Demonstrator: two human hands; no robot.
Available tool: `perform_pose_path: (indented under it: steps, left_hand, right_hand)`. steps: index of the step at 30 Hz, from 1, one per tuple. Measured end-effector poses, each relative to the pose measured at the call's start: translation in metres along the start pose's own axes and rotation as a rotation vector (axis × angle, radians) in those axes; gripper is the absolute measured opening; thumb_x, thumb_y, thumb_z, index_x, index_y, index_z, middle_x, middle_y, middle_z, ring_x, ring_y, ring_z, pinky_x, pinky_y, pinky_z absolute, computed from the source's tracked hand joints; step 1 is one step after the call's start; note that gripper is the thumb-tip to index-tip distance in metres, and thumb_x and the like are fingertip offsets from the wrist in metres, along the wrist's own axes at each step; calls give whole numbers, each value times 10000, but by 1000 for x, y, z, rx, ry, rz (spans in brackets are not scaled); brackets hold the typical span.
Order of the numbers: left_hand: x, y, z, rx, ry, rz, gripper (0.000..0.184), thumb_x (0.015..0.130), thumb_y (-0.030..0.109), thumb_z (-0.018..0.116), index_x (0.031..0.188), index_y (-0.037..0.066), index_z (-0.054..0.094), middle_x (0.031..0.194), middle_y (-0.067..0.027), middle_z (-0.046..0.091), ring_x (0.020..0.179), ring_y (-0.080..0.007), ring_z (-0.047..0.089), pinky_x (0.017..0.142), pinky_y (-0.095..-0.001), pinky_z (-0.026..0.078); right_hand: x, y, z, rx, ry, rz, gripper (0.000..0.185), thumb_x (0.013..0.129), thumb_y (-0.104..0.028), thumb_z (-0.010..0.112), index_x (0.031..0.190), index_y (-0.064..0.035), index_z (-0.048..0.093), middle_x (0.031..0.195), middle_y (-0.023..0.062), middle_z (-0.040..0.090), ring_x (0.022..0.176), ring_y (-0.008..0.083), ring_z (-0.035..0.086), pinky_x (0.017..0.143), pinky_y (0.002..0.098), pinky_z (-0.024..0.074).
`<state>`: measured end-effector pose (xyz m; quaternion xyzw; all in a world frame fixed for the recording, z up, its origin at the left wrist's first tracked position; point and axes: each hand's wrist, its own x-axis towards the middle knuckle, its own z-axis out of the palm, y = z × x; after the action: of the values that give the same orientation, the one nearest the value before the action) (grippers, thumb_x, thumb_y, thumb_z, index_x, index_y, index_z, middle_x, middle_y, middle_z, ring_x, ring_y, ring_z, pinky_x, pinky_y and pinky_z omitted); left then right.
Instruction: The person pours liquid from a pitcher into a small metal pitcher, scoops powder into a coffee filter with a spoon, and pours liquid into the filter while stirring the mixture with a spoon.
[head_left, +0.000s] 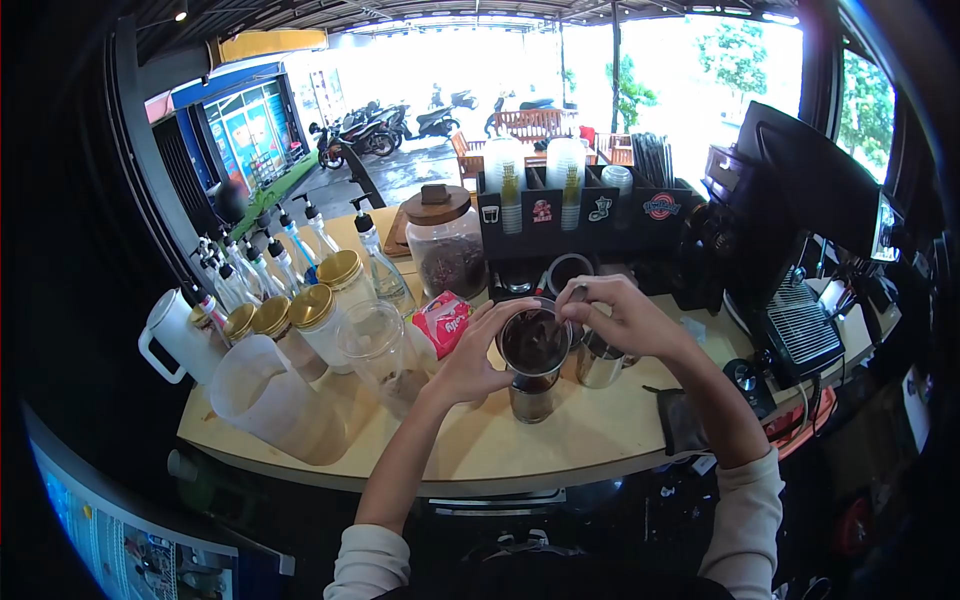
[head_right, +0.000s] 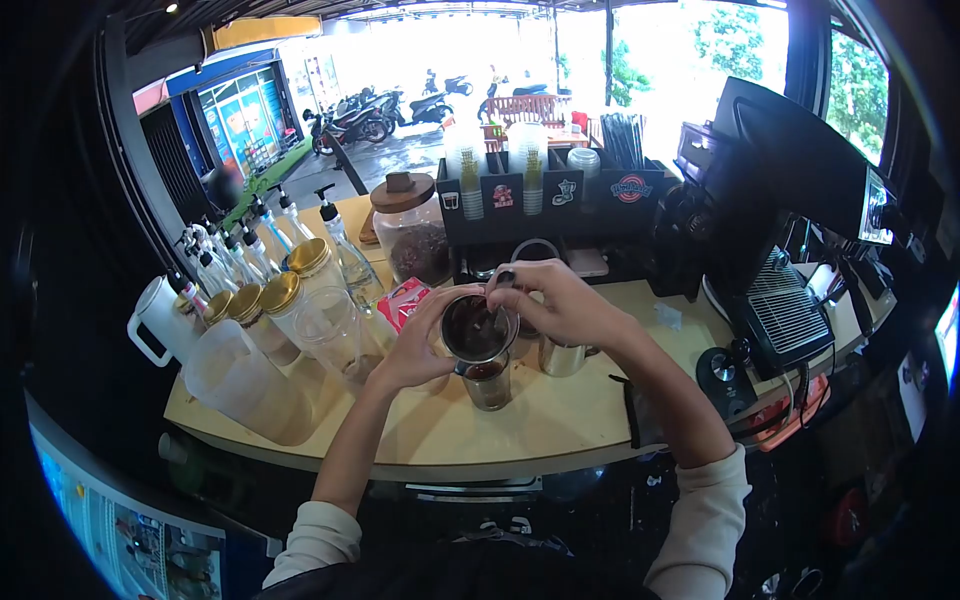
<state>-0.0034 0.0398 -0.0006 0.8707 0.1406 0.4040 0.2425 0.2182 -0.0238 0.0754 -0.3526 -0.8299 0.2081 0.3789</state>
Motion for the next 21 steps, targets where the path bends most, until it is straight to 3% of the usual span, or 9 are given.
perform_pose_path:
  steps: [4,6,10,12,15,18,21]
  left_hand:
    - [-3,-4,3,-46,17,-22,768,583,96,747,1302,130,479,1305,-70,521,1223,-274,474,1081,-402,315]
    - [-6,-6,4,-96,63,-82,761,580,102,763,1289,133,488,1285,-72,522,1219,-271,471,1065,-388,341]
    - [-9,-8,10,-126,130,-110,789,548,100,791,1274,116,481,1253,-87,524,1216,-259,469,1051,-378,358]
    - [-12,-10,15,-247,215,-164,810,523,94,813,1256,98,468,1220,-95,529,1198,-253,478,1041,-379,366]
    - [-11,-14,16,-172,258,-164,823,506,96,827,1241,85,456,1204,-95,534,1187,-243,484,1023,-379,380]
    - [-10,-11,17,-181,264,-193,811,510,106,832,1232,96,462,1192,-90,543,1175,-256,486,1017,-388,376]
    - [-12,-16,20,-111,254,-210,812,511,119,836,1233,112,464,1194,-88,549,1173,-270,482,1028,-404,351]
  right_hand:
    - [0,0,8,-57,-34,-117,160,925,-106,542,883,23,626,750,65,627,699,127,592,661,284,474]
    - [0,-1,4,44,74,53,178,936,-109,530,864,22,625,726,54,614,691,99,577,651,263,468]
    - [-7,2,18,102,92,47,156,940,-111,523,952,14,615,707,61,614,663,103,598,611,272,467]
    - [-9,7,26,185,161,60,146,945,-90,506,947,22,601,706,47,611,663,102,609,586,237,460]
    - [-10,13,27,469,379,220,100,940,-60,521,915,12,586,737,51,628,714,98,640,570,204,464]
    - [-9,11,28,543,450,156,87,937,-58,543,955,11,592,753,49,639,726,96,648,573,228,481]
    - [-15,6,34,257,442,123,85,890,-11,589,962,30,609,798,124,670,703,161,655,646,276,520]
